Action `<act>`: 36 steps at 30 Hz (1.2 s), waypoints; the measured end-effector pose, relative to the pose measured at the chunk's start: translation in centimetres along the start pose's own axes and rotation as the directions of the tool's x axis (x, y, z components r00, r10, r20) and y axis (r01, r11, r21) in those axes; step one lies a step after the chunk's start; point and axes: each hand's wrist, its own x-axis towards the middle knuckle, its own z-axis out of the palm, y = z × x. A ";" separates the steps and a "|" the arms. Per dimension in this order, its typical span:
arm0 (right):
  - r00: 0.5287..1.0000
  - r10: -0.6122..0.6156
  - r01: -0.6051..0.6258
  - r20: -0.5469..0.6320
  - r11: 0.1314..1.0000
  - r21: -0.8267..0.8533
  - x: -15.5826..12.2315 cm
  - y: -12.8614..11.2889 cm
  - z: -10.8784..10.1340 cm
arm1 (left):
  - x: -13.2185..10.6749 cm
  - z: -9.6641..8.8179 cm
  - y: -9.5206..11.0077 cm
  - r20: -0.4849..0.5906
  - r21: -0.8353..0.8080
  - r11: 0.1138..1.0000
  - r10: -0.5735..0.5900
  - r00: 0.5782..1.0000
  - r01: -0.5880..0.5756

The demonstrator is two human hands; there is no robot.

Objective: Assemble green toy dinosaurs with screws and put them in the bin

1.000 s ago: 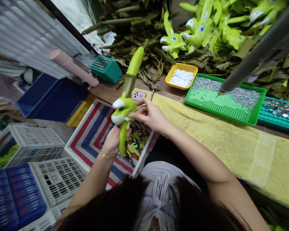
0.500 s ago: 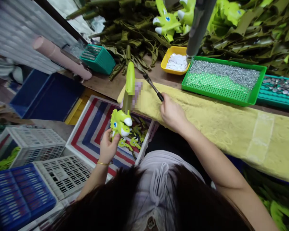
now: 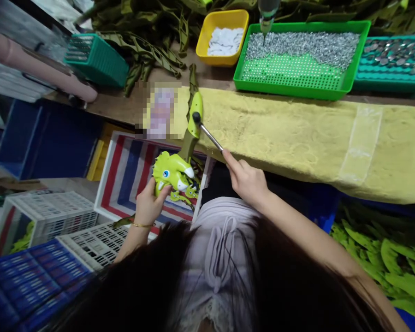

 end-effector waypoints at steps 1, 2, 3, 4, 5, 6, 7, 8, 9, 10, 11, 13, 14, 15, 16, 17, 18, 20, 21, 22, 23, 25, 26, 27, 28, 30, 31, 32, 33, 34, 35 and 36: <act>1.000 0.019 -0.018 0.015 1.000 -0.013 -0.2 0.2 0.1 | 0.1 -0.1 -0.2 0.010 0.002 1.000 0.002 1.000 -0.002; 1.000 0.029 -0.028 0.011 0.999 -0.015 -0.3 0.3 0.1 | 0.2 -0.2 -0.3 0.020 -0.002 1.000 0.002 1.000 -0.002; 1.000 0.024 -0.024 -0.005 1.000 -0.010 -0.3 0.3 -0.1 | 0.3 -0.2 -0.5 0.028 -0.011 1.000 0.002 1.000 -0.001; 1.000 0.013 -0.014 -0.026 1.000 -0.008 -0.1 0.3 -0.4 | 0.5 -0.2 -0.5 0.035 -0.026 1.000 0.002 0.999 -0.001; 0.999 0.002 -0.002 -0.049 1.000 -0.012 0.1 0.2 -0.8 | 0.7 -0.2 -0.4 0.037 -0.045 0.999 0.004 0.999 -0.002; 0.998 -0.012 0.011 -0.060 1.000 -0.018 0.4 0.1 -1.2 | 1.0 -0.1 -0.2 0.039 -0.065 0.998 0.006 0.999 -0.004; 0.998 -0.023 0.022 -0.064 0.999 -0.025 0.7 -0.1 -1.6 | 1.3 0.0 0.1 0.042 -0.085 0.996 0.009 0.999 -0.005; 0.998 -0.035 0.033 -0.060 0.999 -0.030 0.9 -0.3 -1.9 | 1.6 0.2 0.6 0.044 -0.101 0.995 0.012 0.999 -0.007; 0.998 -0.048 0.047 -0.044 0.998 -0.034 1.2 -0.5 -2.1 | 2.0 0.5 1.2 0.045 -0.113 0.994 0.016 0.999 -0.011; 0.998 -0.065 0.064 -0.017 0.997 -0.041 1.4 -0.7 -2.2 | 2.4 0.7 1.9 0.040 -0.121 0.993 0.019 0.999 -0.014; 0.996 -0.085 0.086 0.025 0.995 -0.053 1.6 -0.9 -2.2 | 2.8 1.0 2.5 0.031 -0.129 0.991 0.024 0.999 -0.020; 0.984 -0.122 0.136 0.131 0.985 -0.104 2.2 -1.4 -2.4 | 3.3 1.6 3.6 0.015 -0.156 0.987 0.038 0.999 -0.035; 0.974 -0.129 0.158 0.186 0.976 -0.149 2.6 -1.7 -2.5 | 3.5 1.8 3.9 0.009 -0.174 0.984 0.044 0.999 -0.042; 0.963 -0.127 0.177 0.237 0.963 -0.203 3.0 -2.1 -2.7 | 3.6 2.1 4.1 0.007 -0.189 0.981 0.048 0.999 -0.046; 0.953 -0.121 0.195 0.278 0.947 -0.256 3.5 -2.6 -3.0 | 3.6 2.3 4.2 0.008 -0.201 0.979 0.047 0.999 -0.045; 0.946 -0.120 0.213 0.302 0.932 -0.295 4.0 -3.1 -3.4 | 3.6 2.4 4.2 0.012 -0.208 0.977 0.044 0.999 -0.041; 0.944 -0.132 0.230 0.304 0.921 -0.315 4.4 -3.6 -3.9 | 3.5 2.6 4.2 0.014 -0.210 0.977 0.038 0.999 -0.034; 0.949 -0.181 0.257 0.258 0.919 -0.298 4.8 -4.4 -4.6 | 3.3 2.9 4.0 0.013 -0.201 0.979 0.032 0.999 -0.029; 0.953 -0.203 0.261 0.224 0.926 -0.272 4.8 -4.6 -4.8 | 3.2 3.0 3.9 0.008 -0.193 0.981 0.031 0.999 -0.029; 0.956 -0.215 0.261 0.198 0.932 -0.250 4.7 -4.6 -4.7 | 3.2 3.1 3.8 0.001 -0.184 0.982 0.033 0.999 -0.032; 0.958 -0.216 0.258 0.190 0.937 -0.237 4.5 -4.5 -4.5 | 3.1 3.3 3.8 -0.007 -0.175 0.984 0.037 0.999 -0.037; 0.956 -0.191 0.239 0.221 0.947 -0.214 3.9 -3.8 -3.6 | 3.0 3.6 3.5 -0.028 -0.163 0.985 0.052 0.998 -0.056; 0.956 -0.185 0.232 0.229 0.953 -0.195 3.7 -3.4 -3.1 | 2.9 3.8 3.4 -0.045 -0.161 0.984 0.067 0.997 -0.074; 0.959 -0.189 0.227 0.213 0.959 -0.168 3.5 -3.0 -2.8 | 2.8 4.0 3.1 -0.070 -0.157 0.983 0.085 0.994 -0.095; 0.964 -0.205 0.229 0.172 0.964 -0.133 3.4 -2.8 -2.8 | 2.7 4.2 2.8 -0.111 -0.147 0.983 0.099 0.989 -0.114; 0.971 -0.239 0.241 0.034 0.968 -0.076 3.5 -2.5 -3.3 | 2.3 4.4 2.1 -0.237 -0.096 0.986 0.110 0.965 -0.136; 0.968 -0.249 0.246 -0.035 0.967 -0.066 3.6 -2.5 -3.7 | 2.0 4.5 1.7 -0.308 -0.057 0.989 0.113 0.945 -0.137; 0.965 -0.248 0.244 -0.086 0.968 -0.062 3.7 -2.5 -4.3 | 1.7 4.6 1.3 -0.372 -0.018 0.991 0.119 0.921 -0.135; 0.963 -0.242 0.236 -0.116 0.970 -0.059 3.8 -2.5 -4.7 | 1.3 4.6 0.9 -0.423 0.019 0.991 0.129 0.897 -0.134; 0.962 -0.238 0.233 -0.132 0.971 -0.054 3.8 -2.4 -5.0 | 1.0 4.7 0.6 -0.463 0.053 0.989 0.144 0.874 -0.136; 0.962 -0.232 0.228 -0.143 0.973 -0.043 3.8 -2.3 -5.1 | 0.7 4.7 0.2 -0.496 0.080 0.987 0.159 0.854 -0.137; 0.962 -0.226 0.224 -0.154 0.974 -0.029 3.7 -2.1 -5.1 | 0.3 4.8 -0.2 -0.523 0.100 0.985 0.170 0.835 -0.138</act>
